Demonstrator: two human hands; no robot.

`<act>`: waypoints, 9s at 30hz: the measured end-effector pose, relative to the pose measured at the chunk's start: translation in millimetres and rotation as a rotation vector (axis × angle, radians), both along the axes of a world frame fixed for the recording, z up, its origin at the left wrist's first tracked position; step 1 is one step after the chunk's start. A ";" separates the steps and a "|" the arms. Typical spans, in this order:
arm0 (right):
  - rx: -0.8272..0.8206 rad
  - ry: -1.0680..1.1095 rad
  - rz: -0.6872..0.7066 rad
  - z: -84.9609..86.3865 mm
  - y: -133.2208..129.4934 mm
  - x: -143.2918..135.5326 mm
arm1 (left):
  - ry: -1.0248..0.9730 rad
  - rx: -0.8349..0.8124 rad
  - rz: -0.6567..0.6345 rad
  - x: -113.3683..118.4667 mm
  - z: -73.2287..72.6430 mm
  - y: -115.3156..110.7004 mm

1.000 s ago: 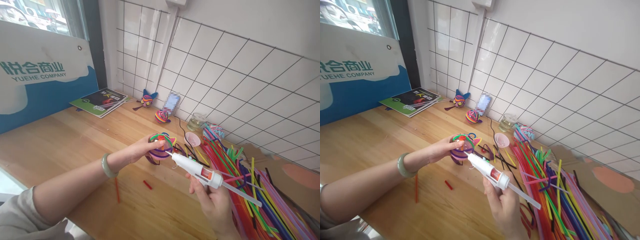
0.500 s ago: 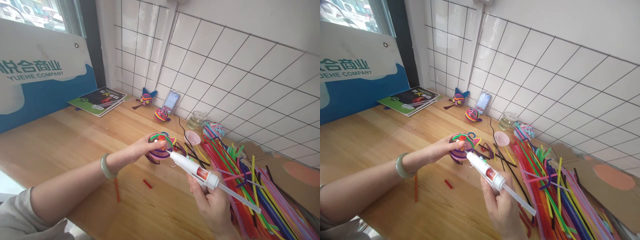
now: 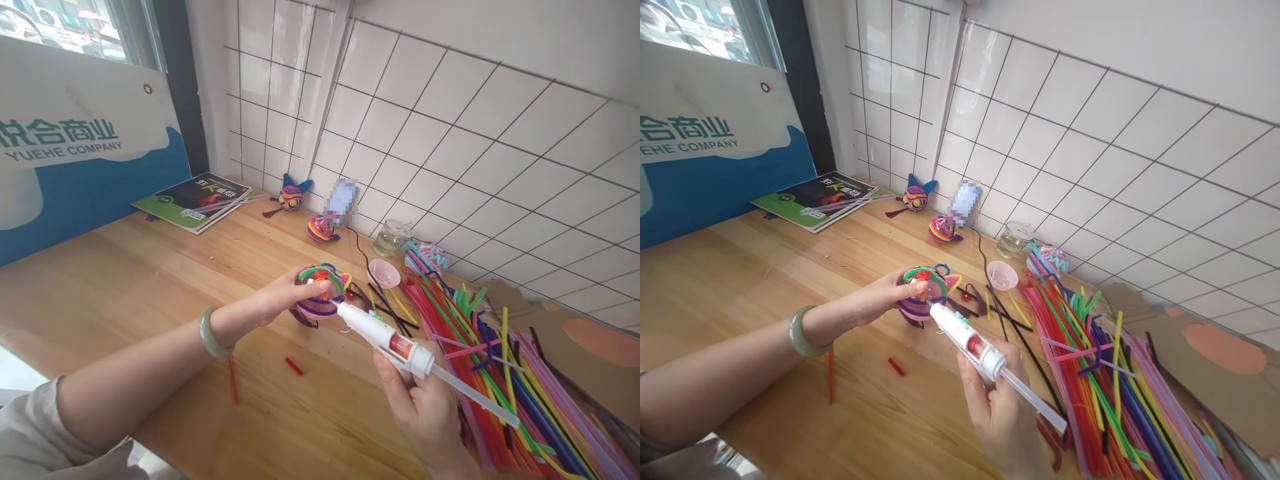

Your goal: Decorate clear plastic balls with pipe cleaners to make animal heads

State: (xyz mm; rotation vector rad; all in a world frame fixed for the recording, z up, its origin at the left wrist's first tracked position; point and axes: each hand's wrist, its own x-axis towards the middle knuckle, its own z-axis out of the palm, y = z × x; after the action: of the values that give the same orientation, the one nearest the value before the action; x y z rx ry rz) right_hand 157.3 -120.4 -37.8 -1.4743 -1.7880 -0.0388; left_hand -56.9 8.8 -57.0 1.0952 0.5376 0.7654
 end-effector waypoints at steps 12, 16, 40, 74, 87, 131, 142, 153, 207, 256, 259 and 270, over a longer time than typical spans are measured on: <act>0.134 -0.133 0.044 5.9 3.6 -2.2 | 0.023 0.000 -0.013 -0.5 -2.5 1.1; 0.119 -0.123 0.043 5.1 3.1 -1.8 | 0.027 -0.005 0.003 -0.5 -1.0 0.3; 0.079 -0.070 0.044 4.8 2.5 -1.8 | 0.040 -0.045 0.005 -1.5 2.4 -1.4; -0.921 0.726 0.401 0.2 20.3 39.8 | 0.079 0.011 0.010 -6.9 5.5 2.4; -0.623 -0.051 0.169 -31.0 31.1 27.3 | 0.026 -0.028 -0.070 -2.2 4.4 -4.8; -0.039 0.015 0.019 -33.9 20.7 -27.9 | 0.053 -0.049 0.027 22.4 -5.8 -28.1; -0.058 0.007 0.008 -35.6 20.5 -30.0 | 0.059 -0.026 0.035 25.1 -6.4 -27.6; -0.040 -0.040 0.007 -38.2 19.6 -31.2 | 0.110 -0.053 0.088 27.2 -7.2 -29.1; 0.066 -0.402 0.253 -26.9 22.5 -18.7 | 0.139 -0.250 -0.046 17.6 1.6 -30.1; 0.075 -0.409 0.279 -26.1 23.5 -17.5 | 0.204 -0.107 0.072 20.5 7.2 -34.4; 0.070 -0.411 0.278 -27.2 23.5 -16.5 | 0.203 -0.123 0.066 20.6 7.4 -34.7; -0.055 -0.243 0.325 -25.3 22.6 -13.5 | 0.216 -0.109 0.057 19.9 2.7 -31.4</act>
State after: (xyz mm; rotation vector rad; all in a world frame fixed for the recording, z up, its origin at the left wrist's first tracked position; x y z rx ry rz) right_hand 143.8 -97.8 -63.1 -1.2404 -2.2233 -0.0037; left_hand -36.9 -22.6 -54.3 1.0711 0.7867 0.6627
